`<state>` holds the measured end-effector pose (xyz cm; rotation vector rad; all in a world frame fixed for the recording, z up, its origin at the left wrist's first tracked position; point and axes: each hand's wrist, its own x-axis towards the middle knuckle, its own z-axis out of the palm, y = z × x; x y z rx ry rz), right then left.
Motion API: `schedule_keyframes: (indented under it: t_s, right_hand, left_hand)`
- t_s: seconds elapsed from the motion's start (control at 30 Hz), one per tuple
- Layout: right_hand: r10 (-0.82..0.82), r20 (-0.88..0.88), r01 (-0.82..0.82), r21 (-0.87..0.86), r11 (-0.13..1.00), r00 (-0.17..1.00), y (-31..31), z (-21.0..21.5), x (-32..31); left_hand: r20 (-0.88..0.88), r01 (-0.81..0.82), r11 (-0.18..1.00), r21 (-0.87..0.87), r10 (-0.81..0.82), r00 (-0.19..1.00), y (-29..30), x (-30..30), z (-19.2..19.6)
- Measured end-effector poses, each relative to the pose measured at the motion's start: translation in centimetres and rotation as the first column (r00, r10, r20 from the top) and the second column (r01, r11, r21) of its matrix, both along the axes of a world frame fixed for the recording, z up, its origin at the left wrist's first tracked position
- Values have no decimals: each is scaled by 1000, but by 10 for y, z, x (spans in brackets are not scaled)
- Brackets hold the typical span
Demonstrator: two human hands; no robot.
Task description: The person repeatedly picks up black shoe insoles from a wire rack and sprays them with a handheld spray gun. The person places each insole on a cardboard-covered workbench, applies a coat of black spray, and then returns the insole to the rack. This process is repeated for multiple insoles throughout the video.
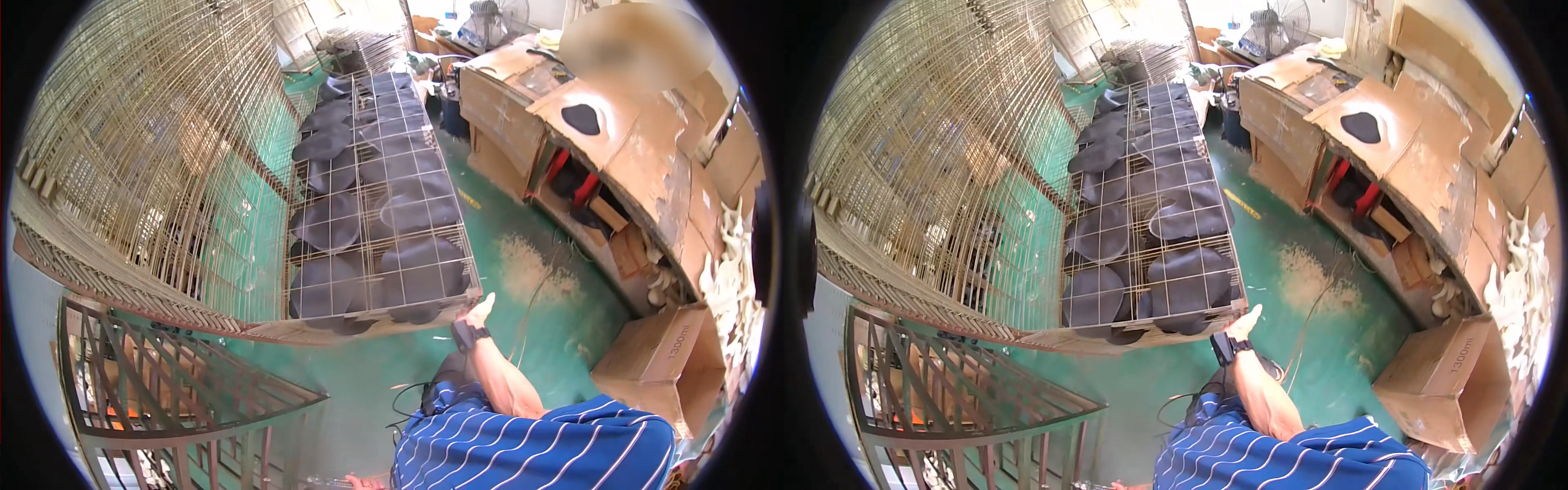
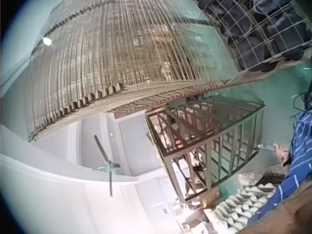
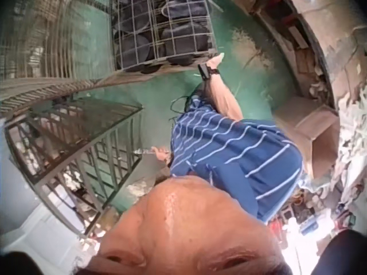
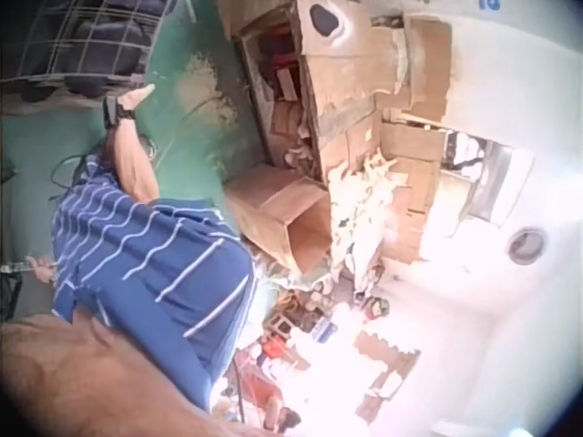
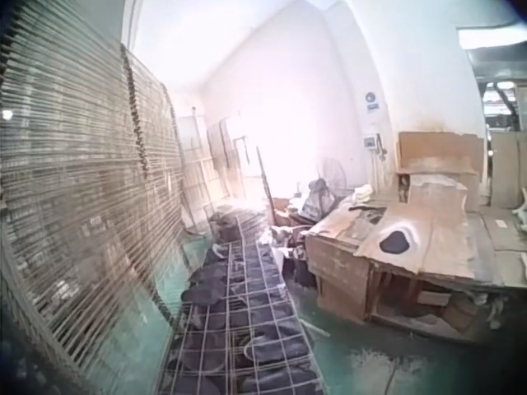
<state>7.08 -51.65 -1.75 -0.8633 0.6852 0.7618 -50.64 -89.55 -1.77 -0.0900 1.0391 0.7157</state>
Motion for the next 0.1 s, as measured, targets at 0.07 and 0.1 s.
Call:
schedule_keyframes:
  t_s: [0.07, 0.1]
  right_hand:
    - [6, -127, -22, -129, 991, 992, 18, 30, -16]
    - [-54, -94, 45, -100, 994, 994, 23, 23, -8]
  left_hand:
    - [498, -209, 977, 44, 160, 852, 0, -1, -2]
    - [718, -280, 959, 33, 172, 674, 8, 9, -11]
